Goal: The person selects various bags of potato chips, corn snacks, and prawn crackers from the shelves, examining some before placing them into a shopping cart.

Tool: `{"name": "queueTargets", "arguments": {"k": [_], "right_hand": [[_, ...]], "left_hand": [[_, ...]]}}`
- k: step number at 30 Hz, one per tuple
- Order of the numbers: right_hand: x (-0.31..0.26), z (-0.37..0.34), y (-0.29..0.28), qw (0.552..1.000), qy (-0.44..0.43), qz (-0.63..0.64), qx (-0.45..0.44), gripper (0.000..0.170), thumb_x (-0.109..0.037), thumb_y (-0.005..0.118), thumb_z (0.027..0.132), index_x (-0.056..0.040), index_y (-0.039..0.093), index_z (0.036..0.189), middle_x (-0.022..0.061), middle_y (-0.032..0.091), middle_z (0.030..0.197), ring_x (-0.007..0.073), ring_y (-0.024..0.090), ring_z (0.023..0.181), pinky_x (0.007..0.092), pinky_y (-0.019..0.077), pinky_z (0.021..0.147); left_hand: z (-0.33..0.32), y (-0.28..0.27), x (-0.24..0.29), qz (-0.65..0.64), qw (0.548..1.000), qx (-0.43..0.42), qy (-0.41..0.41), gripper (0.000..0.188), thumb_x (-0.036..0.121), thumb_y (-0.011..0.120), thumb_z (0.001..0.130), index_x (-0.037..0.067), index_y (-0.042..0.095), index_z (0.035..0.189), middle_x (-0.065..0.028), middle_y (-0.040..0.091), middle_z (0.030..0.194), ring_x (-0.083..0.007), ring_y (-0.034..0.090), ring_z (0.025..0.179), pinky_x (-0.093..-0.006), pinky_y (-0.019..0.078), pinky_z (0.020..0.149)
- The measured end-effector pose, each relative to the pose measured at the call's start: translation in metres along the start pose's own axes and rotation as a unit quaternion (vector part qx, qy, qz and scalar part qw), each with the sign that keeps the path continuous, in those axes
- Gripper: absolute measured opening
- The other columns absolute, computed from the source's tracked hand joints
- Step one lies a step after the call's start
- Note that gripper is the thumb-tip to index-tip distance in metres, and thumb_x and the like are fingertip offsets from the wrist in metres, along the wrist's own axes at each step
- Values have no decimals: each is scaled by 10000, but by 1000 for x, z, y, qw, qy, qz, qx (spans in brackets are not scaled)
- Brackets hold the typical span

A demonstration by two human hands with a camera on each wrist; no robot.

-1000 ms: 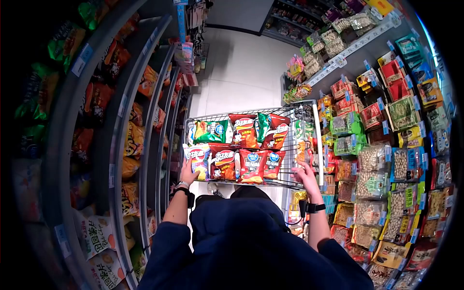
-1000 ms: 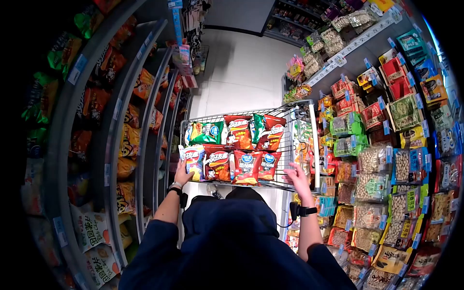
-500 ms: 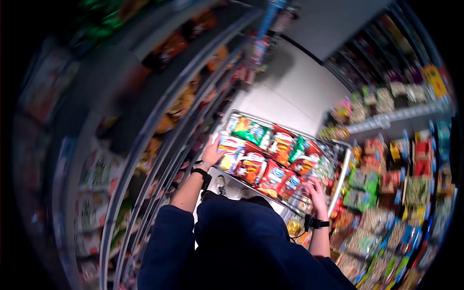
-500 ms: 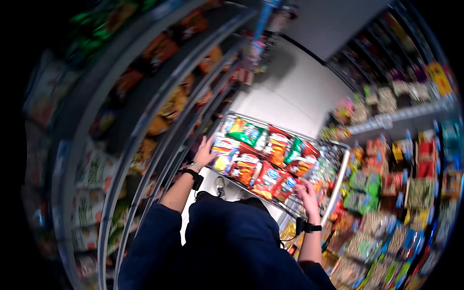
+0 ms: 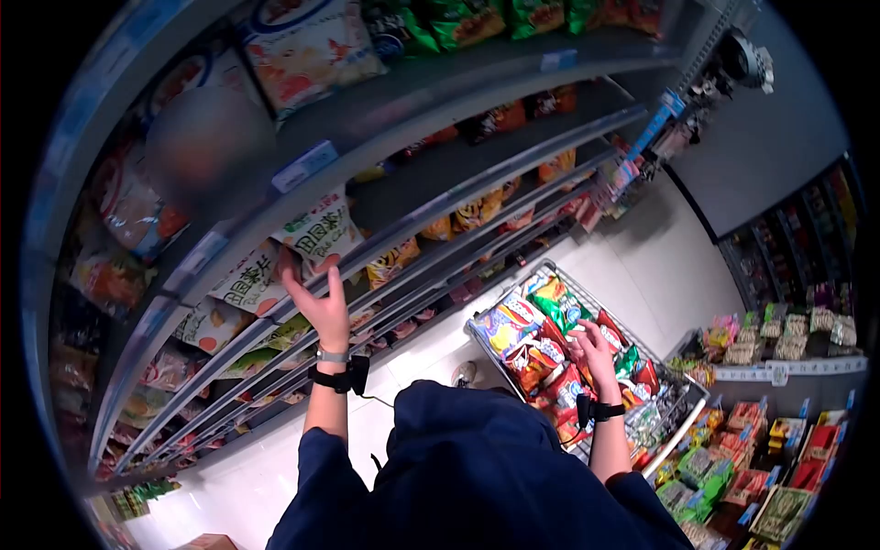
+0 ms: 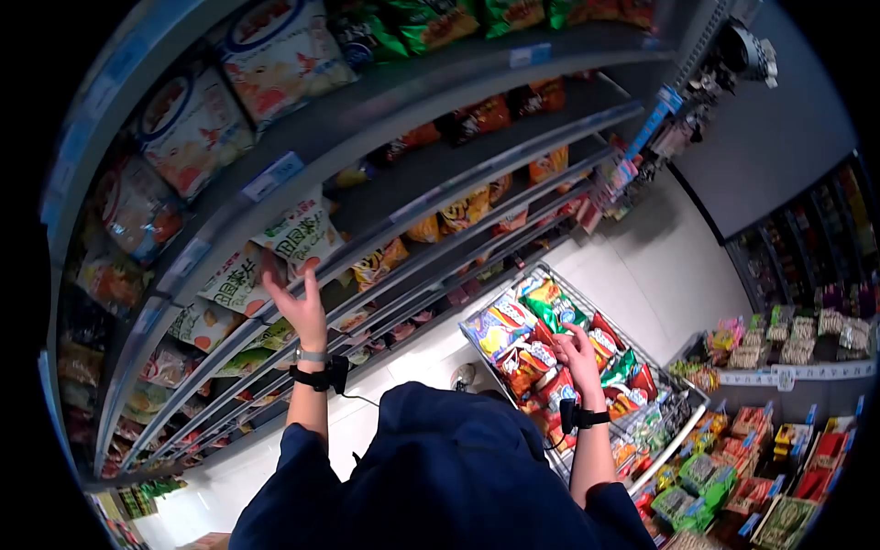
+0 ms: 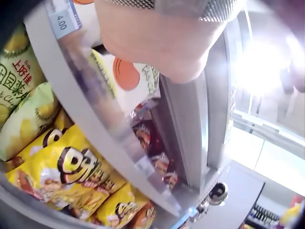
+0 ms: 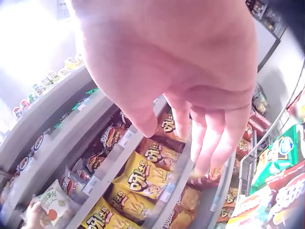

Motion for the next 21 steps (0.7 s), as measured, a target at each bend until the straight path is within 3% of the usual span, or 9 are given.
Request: {"name": "queueTargets", "arguments": {"k": [3,6,9,11,13,15,16,19,21], "right_hand": [[-2,19,11,998,21,-52,-30,358,-120,570,993,-19,484,1326,114,642,1069,96,581,786,210,486,669],[-18,25,21,992,5,-115,-47,368,-156,575,996,-49,496,1339,85,665,1092,131,657,899,218,521,752],[-38,18,24,994,-12,-103,-44,361,-165,567,1001,-50,500,1337,83,669,1114,141,665,906,224,518,759],[-35,17,11,992,-19,-126,-23,362,-174,562,1004,-50,499,1339,83,671,1129,149,672,916,226,516,762],[-34,9,4,995,-6,-95,1,366,-175,563,1003,-52,498,1342,87,671,1123,156,675,937,229,514,762],[-45,-5,8,994,-18,-106,25,405,-186,580,995,-61,478,1366,97,660,1146,166,670,974,251,518,797],[-49,-11,11,994,-48,-97,11,423,-182,584,991,-62,463,1378,106,644,1178,171,659,1002,264,517,823],[-69,-30,27,992,-93,-83,-31,553,-113,645,944,-63,394,1434,158,562,1315,210,610,1145,321,492,966],[-91,-43,44,986,-132,-81,-68,665,-114,676,923,-77,328,1487,159,493,1409,241,530,1270,339,460,1021]], "left_hand": [[33,-2,-17,-75,996,11,-56,715,59,678,893,-22,283,1483,-157,468,1403,-247,454,1297,-353,372,1077],[53,13,-15,-146,956,-140,-211,706,57,723,852,-20,323,1428,-147,614,1226,-220,651,1024,-263,535,810],[58,28,-8,-235,927,-182,-230,721,57,772,799,-25,360,1384,-155,639,1167,-237,665,974,-303,538,842],[56,40,-13,-27,973,-231,-3,559,39,788,721,-9,549,1224,-157,648,1136,-290,649,1017,-408,525,874],[51,50,60,73,941,-286,165,462,35,781,692,30,639,1131,-149,640,1116,-331,637,995,-400,517,855],[33,61,99,31,916,-282,285,450,42,788,681,65,670,1114,-145,650,1095,-349,641,1018,-382,520,859],[23,71,113,-34,913,-290,285,464,49,807,668,55,668,1111,-148,654,1122,-343,644,1048,-378,523,882],[-11,112,158,-167,894,-379,173,513,82,864,648,11,658,1113,-153,673,1167,-302,669,1072,-362,533,918],[-48,154,149,-290,819,-494,-17,482,68,868,674,-39,659,1095,-118,730,1017,-199,698,937,-318,544,853]]}}
Point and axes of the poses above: each hand's wrist, its own z-axis towards the middle knuckle, its own y-axis out of the palm, x = y × z, the point moved 5 cm from there along z, towards the middle knuckle
